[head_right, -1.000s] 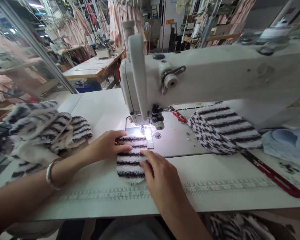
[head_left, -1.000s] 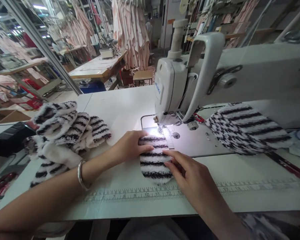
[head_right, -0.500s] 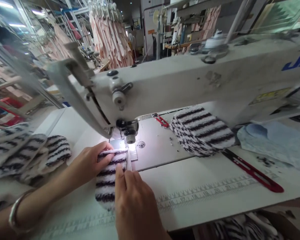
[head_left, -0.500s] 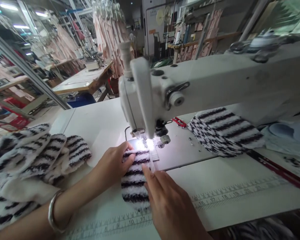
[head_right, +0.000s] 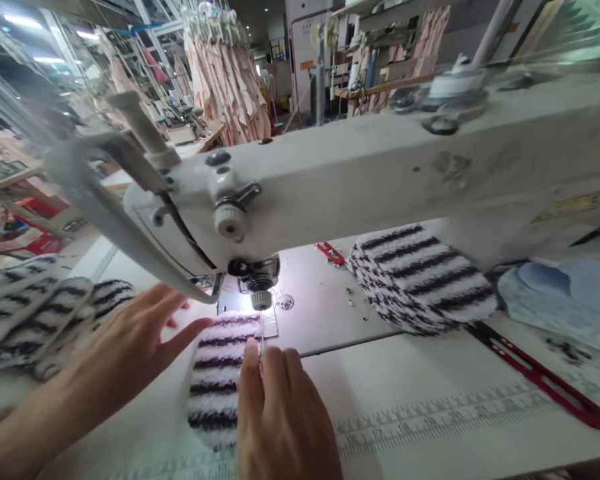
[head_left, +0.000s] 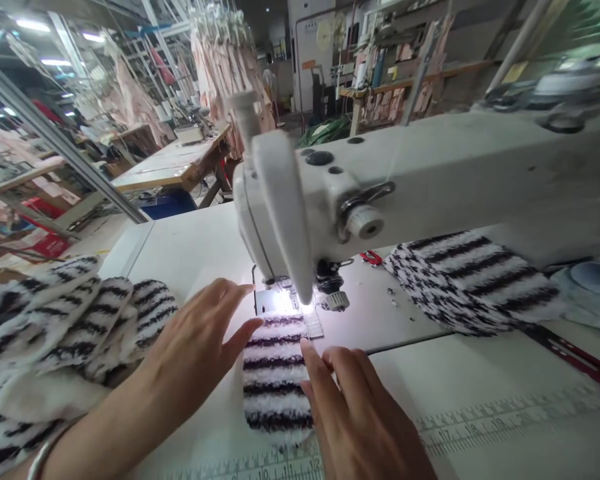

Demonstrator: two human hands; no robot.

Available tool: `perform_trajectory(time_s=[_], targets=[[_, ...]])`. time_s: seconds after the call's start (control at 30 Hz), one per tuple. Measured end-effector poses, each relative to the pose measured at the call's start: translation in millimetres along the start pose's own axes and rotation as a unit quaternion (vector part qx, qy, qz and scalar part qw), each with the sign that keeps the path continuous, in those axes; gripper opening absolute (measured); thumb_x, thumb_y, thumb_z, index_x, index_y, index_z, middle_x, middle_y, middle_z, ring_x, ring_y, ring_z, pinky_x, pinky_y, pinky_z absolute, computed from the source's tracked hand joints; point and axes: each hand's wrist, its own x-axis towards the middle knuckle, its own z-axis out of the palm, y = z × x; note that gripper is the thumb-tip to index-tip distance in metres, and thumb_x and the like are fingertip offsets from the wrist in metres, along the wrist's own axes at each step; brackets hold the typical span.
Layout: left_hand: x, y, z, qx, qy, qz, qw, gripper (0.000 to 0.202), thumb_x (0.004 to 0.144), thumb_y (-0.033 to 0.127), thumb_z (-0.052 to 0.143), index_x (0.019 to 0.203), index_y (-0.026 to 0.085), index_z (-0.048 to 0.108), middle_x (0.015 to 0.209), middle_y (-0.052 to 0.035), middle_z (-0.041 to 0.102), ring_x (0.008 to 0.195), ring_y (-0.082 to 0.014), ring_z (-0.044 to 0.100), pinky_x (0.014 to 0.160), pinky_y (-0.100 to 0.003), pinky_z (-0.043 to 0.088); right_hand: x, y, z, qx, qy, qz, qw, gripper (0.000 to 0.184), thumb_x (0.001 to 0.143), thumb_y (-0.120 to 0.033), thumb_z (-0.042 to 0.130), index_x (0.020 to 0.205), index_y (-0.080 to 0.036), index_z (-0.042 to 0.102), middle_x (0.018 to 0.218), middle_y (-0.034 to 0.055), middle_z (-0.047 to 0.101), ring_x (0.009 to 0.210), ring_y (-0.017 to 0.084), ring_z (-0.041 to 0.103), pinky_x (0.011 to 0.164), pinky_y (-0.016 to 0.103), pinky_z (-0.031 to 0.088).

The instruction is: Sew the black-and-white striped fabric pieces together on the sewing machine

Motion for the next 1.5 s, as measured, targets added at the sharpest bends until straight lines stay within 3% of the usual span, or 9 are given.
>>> perform_trajectory(time_s=[0.1,0.23,0.6,0.8,1.0,1.1,1.2,1.3,1.5], targets=[[-8.0,8.8,7.3,-0.05,0.012,0.114,0.992,0.023,0.094,0.017,0.044,0.115,0.02,0.054,0.114,-0.0079,0.059,0.099,-0.0171,0.058,0.085,-0.029,0.051,-0.6,2.8,8.3,-0.058,0.034,-0.064,0.996,0.043,0.089,-0.007,0.027,0.115,-0.008,0.061,0.117,0.0119,0.061,0.108,0.025,0.055,0.074,0.032,0.05],[-11.7,14.7,30.3,-0.095,-0.008,0.195,0.976,0.03,0.093,0.009,0.04,0.123,0.011,0.045,0.125,-0.0134,0.053,0.115,-0.0196,0.05,0.099,-0.035,0.047,0.2,1.7,23.9,-0.088,0.042,-0.039,0.994,0.049,0.09,-0.005,0.02,0.113,-0.01,0.063,0.121,0.0092,0.062,0.113,0.021,0.053,0.082,0.033,0.044],[1.9,7.3,36.2,-0.076,0.038,0.178,0.98,0.025,0.095,0.011,0.038,0.117,0.008,0.049,0.098,-0.0121,0.06,0.102,-0.021,0.057,0.084,-0.038,0.056,16.8,-2.0,30.8,-0.119,0.031,-0.016,0.992,0.046,0.086,-0.003,0.027,0.118,-0.008,0.06,0.123,0.0091,0.06,0.114,0.02,0.052,0.088,0.034,0.04],[4.9,3.2,42.8,-0.069,0.054,0.183,0.979,0.027,0.094,0.01,0.039,0.12,0.008,0.049,0.103,-0.0131,0.061,0.105,-0.0216,0.056,0.087,-0.039,0.055,19.2,-3.1,35.6,-0.106,0.044,-0.005,0.993,0.047,0.084,-0.002,0.027,0.114,-0.009,0.063,0.12,0.0097,0.063,0.11,0.022,0.056,0.082,0.038,0.049],[-7.2,2.0,17.6,-0.112,0.025,0.188,0.975,0.028,0.093,0.012,0.045,0.121,0.014,0.052,0.119,-0.0101,0.058,0.11,-0.0175,0.056,0.095,-0.032,0.051,15.3,27.1,10.4,0.071,0.001,-0.053,0.996,0.05,0.08,0.003,0.027,0.119,-0.009,0.056,0.119,0.0102,0.06,0.114,0.018,0.051,0.094,0.036,0.049],[-16.3,-0.3,2.4,-0.139,0.016,0.172,0.975,0.019,0.092,0.016,0.051,0.109,0.017,0.06,0.11,-0.0064,0.063,0.099,-0.0148,0.061,0.085,-0.026,0.053,-2.0,37.8,-4.9,0.106,-0.007,-0.069,0.992,0.051,0.081,0.005,0.029,0.124,-0.01,0.051,0.121,0.0092,0.056,0.117,0.014,0.046,0.099,0.029,0.045],[-20.6,-1.5,-1.8,-0.148,-0.004,0.164,0.975,0.014,0.092,0.016,0.052,0.098,0.017,0.064,0.098,-0.0057,0.066,0.087,-0.0147,0.062,0.075,-0.026,0.054,-20.4,32.1,-7.8,0.075,-0.012,-0.093,0.993,0.05,0.083,0.004,0.033,0.129,-0.01,0.048,0.126,0.0104,0.051,0.122,0.018,0.041,0.101,0.033,0.042],[-19.7,-0.9,2.1,-0.138,-0.022,0.157,0.978,0.013,0.09,0.016,0.054,0.092,0.015,0.067,0.09,-0.0061,0.065,0.08,-0.0164,0.061,0.069,-0.029,0.053,-21.3,19.3,-2.2,0.074,0.011,-0.093,0.993,0.043,0.085,0.003,0.039,0.123,-0.01,0.054,0.118,0.0119,0.055,0.116,0.022,0.045,0.095,0.037,0.046],[-11.3,1.1,9.5,-0.149,-0.09,0.124,0.977,0.006,0.085,0.012,0.06,0.081,0.012,0.065,0.081,-0.005,0.062,0.072,-0.0148,0.056,0.064,-0.028,0.047,17.9,15.4,5.4,0.089,0.012,-0.052,0.995,0.027,0.084,0.002,0.043,0.092,-0.012,0.064,0.087,0.0075,0.057,0.085,0.019,0.053,0.068,0.033,0.052]])
